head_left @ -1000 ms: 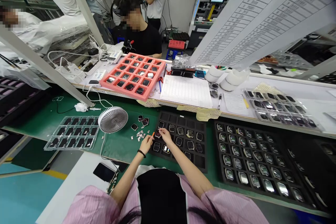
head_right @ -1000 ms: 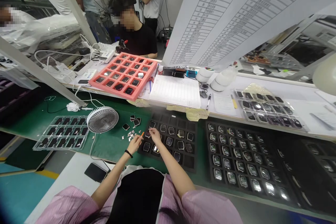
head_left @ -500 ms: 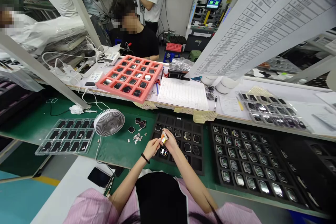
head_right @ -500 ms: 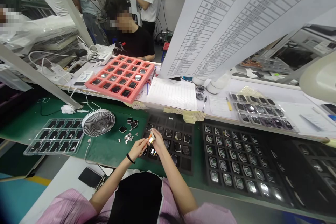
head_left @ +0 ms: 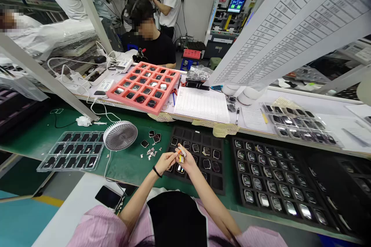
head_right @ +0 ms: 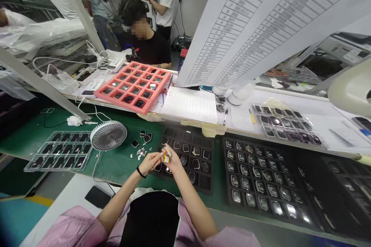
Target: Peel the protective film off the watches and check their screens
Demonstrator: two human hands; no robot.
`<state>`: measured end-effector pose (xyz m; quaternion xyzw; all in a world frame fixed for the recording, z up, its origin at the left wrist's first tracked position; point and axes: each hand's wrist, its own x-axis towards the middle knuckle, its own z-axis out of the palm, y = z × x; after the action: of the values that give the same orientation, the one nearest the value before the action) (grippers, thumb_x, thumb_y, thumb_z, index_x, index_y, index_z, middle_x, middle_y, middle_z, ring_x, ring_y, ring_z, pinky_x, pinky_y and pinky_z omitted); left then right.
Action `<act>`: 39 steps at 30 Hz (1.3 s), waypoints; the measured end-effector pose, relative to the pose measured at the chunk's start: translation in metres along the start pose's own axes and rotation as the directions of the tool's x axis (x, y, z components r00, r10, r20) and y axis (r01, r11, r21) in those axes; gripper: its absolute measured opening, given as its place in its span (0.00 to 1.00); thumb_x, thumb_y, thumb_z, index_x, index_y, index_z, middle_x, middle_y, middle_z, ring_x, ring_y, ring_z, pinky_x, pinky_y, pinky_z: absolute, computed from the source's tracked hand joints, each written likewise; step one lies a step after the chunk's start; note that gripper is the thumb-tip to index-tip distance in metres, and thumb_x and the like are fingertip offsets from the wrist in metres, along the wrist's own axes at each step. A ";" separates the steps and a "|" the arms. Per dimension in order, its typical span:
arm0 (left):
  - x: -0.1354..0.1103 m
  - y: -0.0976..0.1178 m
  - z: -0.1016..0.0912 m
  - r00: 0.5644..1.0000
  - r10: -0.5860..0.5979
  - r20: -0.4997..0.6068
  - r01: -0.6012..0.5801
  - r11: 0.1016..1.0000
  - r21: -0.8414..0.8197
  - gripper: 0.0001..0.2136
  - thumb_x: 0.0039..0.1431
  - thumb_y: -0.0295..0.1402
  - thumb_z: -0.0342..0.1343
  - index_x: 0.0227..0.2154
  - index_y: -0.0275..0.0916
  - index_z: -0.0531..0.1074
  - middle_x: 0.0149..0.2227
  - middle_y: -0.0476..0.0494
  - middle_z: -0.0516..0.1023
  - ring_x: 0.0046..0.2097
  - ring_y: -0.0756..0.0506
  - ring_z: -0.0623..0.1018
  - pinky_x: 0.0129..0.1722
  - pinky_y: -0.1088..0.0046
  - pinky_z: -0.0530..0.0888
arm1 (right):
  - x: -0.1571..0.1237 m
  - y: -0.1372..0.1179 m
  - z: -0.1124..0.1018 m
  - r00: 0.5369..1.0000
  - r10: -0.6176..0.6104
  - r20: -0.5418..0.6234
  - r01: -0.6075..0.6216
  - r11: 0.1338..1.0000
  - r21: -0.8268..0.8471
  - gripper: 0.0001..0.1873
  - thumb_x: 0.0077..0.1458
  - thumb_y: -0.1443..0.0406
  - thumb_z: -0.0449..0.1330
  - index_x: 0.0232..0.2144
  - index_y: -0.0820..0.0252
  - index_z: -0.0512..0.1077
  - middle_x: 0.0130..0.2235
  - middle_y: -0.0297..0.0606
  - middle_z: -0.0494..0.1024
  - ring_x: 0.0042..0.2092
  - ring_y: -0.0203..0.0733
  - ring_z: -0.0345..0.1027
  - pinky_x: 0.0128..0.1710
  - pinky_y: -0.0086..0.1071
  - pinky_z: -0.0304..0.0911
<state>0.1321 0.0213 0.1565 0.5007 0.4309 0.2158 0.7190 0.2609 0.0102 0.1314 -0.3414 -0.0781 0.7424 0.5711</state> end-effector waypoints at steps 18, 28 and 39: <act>0.020 -0.029 -0.025 0.943 0.045 -0.330 0.001 0.991 0.137 0.22 0.52 0.56 0.48 0.21 0.41 0.58 0.14 0.61 0.52 0.13 0.56 0.54 0.13 0.79 0.53 | 0.028 0.031 -0.034 0.933 -0.339 -0.123 0.240 0.839 -0.488 0.12 0.49 0.55 0.59 0.33 0.53 0.66 0.30 0.29 0.71 0.30 0.36 0.66 0.27 0.26 0.61; 0.011 -0.070 -0.081 0.852 0.065 -0.519 0.240 0.833 0.498 0.15 0.56 0.37 0.52 0.17 0.39 0.69 0.19 0.50 0.70 0.27 0.47 0.73 0.29 0.75 0.64 | 0.066 0.057 -0.057 0.919 -0.376 0.121 0.254 0.327 -0.910 0.03 0.52 0.64 0.54 0.32 0.55 0.65 0.32 0.34 0.69 0.36 0.43 0.67 0.40 0.39 0.64; 0.013 -0.087 -0.106 0.815 0.004 -0.579 0.457 0.611 0.646 0.12 0.63 0.37 0.46 0.34 0.38 0.73 0.32 0.40 0.80 0.38 0.40 0.79 0.32 0.73 0.68 | 0.042 0.055 -0.059 0.887 -0.346 0.306 0.237 -0.229 -0.944 0.12 0.56 0.61 0.58 0.43 0.53 0.70 0.44 0.41 0.67 0.48 0.51 0.63 0.48 0.46 0.61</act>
<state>0.0397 0.0518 0.0588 0.6142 0.7223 0.0450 0.3146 0.2477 0.0139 0.0414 -0.6476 -0.6628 0.2550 0.2761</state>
